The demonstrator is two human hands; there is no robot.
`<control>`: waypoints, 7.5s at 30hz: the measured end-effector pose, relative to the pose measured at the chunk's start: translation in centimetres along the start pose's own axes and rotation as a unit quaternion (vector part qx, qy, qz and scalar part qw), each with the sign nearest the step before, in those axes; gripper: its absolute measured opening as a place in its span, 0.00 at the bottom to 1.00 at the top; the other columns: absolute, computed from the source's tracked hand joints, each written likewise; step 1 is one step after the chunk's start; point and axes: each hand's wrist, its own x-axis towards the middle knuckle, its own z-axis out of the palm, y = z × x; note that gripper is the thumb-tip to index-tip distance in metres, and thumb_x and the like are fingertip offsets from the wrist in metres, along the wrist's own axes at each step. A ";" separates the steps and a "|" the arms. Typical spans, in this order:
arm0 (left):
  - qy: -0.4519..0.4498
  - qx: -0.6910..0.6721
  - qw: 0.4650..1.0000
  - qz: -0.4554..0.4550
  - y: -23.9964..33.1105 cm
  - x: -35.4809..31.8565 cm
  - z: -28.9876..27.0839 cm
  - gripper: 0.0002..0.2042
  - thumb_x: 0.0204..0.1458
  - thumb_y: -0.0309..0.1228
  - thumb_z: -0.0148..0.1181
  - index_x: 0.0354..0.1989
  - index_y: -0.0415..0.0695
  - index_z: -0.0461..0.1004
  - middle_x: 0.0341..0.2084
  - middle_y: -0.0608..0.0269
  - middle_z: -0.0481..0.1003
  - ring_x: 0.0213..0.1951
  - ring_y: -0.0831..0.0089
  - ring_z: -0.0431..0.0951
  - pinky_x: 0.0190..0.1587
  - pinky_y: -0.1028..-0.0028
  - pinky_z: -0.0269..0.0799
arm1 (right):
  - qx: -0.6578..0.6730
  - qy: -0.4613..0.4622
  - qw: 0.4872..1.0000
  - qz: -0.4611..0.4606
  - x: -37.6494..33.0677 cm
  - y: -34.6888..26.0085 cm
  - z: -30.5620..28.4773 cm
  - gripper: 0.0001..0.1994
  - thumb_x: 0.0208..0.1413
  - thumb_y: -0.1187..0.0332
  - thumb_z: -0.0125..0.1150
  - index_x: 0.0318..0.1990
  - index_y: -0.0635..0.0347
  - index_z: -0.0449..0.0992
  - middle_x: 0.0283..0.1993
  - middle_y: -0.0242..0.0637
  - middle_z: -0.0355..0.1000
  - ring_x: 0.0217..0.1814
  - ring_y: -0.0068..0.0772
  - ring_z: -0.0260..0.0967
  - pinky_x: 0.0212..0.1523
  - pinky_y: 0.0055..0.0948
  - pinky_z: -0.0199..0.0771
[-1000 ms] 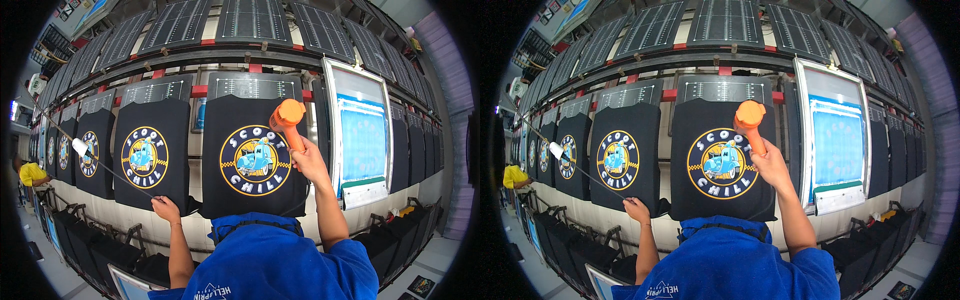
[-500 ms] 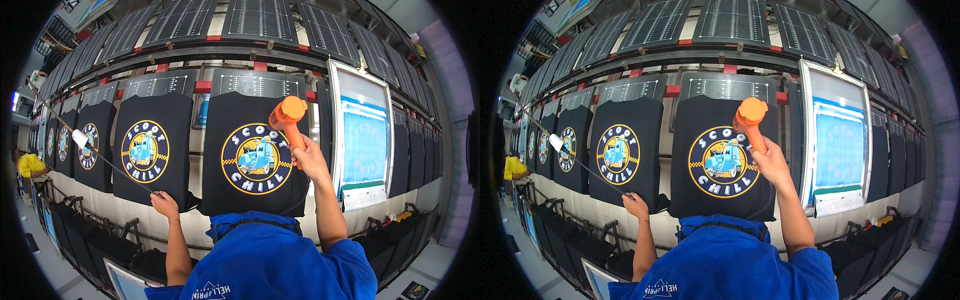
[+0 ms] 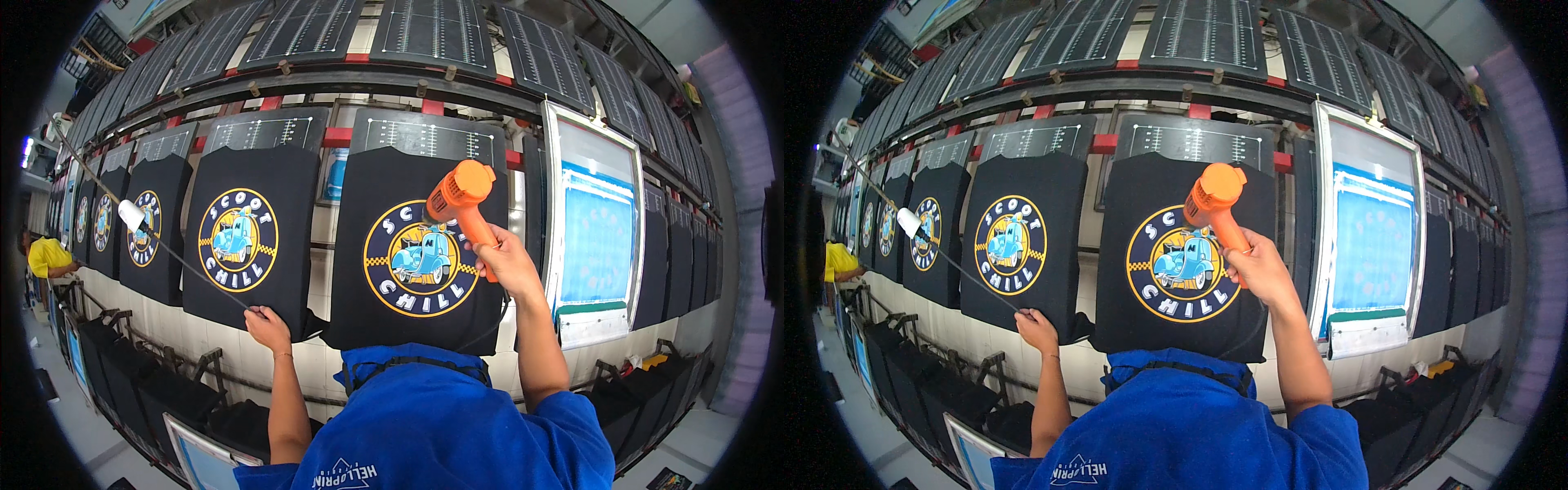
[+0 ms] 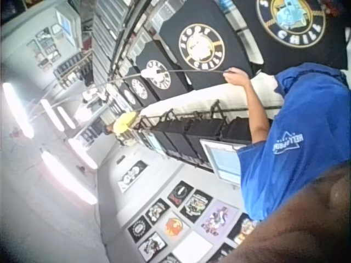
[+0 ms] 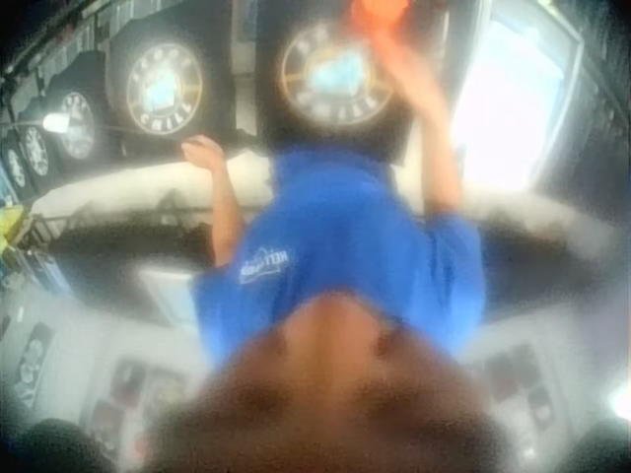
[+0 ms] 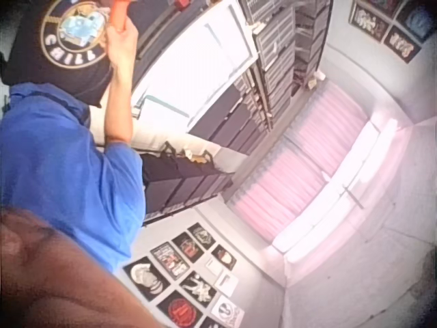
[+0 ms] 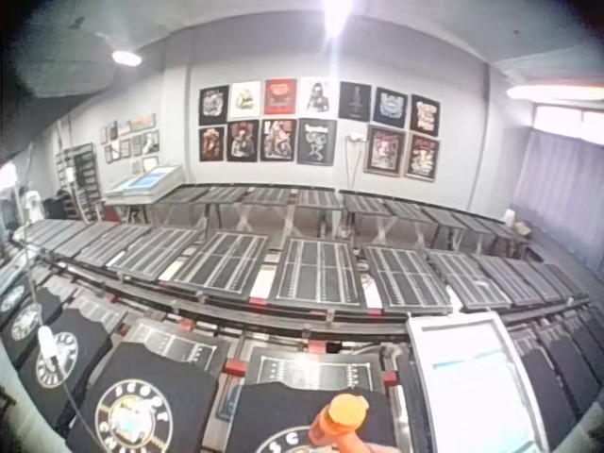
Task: The person uses a heat gun to dry ink on black t-shirts mounted on a rotary screen printing press, moving from one station to the next.
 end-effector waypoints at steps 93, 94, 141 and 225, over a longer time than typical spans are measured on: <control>-0.025 -0.029 0.999 0.016 -1.5 0.5 0.1 0.07 0.54 0.30 0.56 0.32 0.40 0.69 0.24 0.56 0.72 0.31 0.56 0.73 0.37 0.58 0.67 | -0.023 0.007 0.996 0.090 -11.1 2.2 8.3 0.19 0.57 0.71 0.58 0.57 0.65 0.70 0.36 0.29 0.72 0.27 0.15 0.67 0.25 0.16 0.70; -0.028 -0.031 0.999 0.013 -1.5 0.5 0.1 0.07 0.54 0.30 0.56 0.32 0.40 0.69 0.24 0.56 0.72 0.31 0.56 0.73 0.37 0.58 0.67 | -0.022 0.009 0.996 0.092 -11.2 2.2 8.1 0.19 0.57 0.72 0.58 0.56 0.65 0.70 0.36 0.29 0.72 0.27 0.15 0.67 0.25 0.16 0.70; -0.035 -0.038 0.999 -0.004 -1.0 0.5 -0.1 0.07 0.53 0.30 0.55 0.32 0.39 0.69 0.27 0.53 0.73 0.34 0.51 0.72 0.40 0.55 0.65 | -0.008 0.143 0.989 0.022 -7.0 2.0 3.3 0.19 0.57 0.73 0.54 0.56 0.69 0.70 0.37 0.34 0.74 0.25 0.16 0.66 0.25 0.18 0.70; -0.035 -0.076 0.996 0.006 -1.1 0.2 -0.5 0.06 0.54 0.30 0.55 0.32 0.40 0.69 0.24 0.58 0.73 0.34 0.55 0.73 0.40 0.57 0.66 | -0.067 0.048 0.991 0.107 -17.8 4.4 4.6 0.20 0.56 0.74 0.56 0.57 0.66 0.68 0.40 0.33 0.74 0.26 0.16 0.68 0.23 0.17 0.70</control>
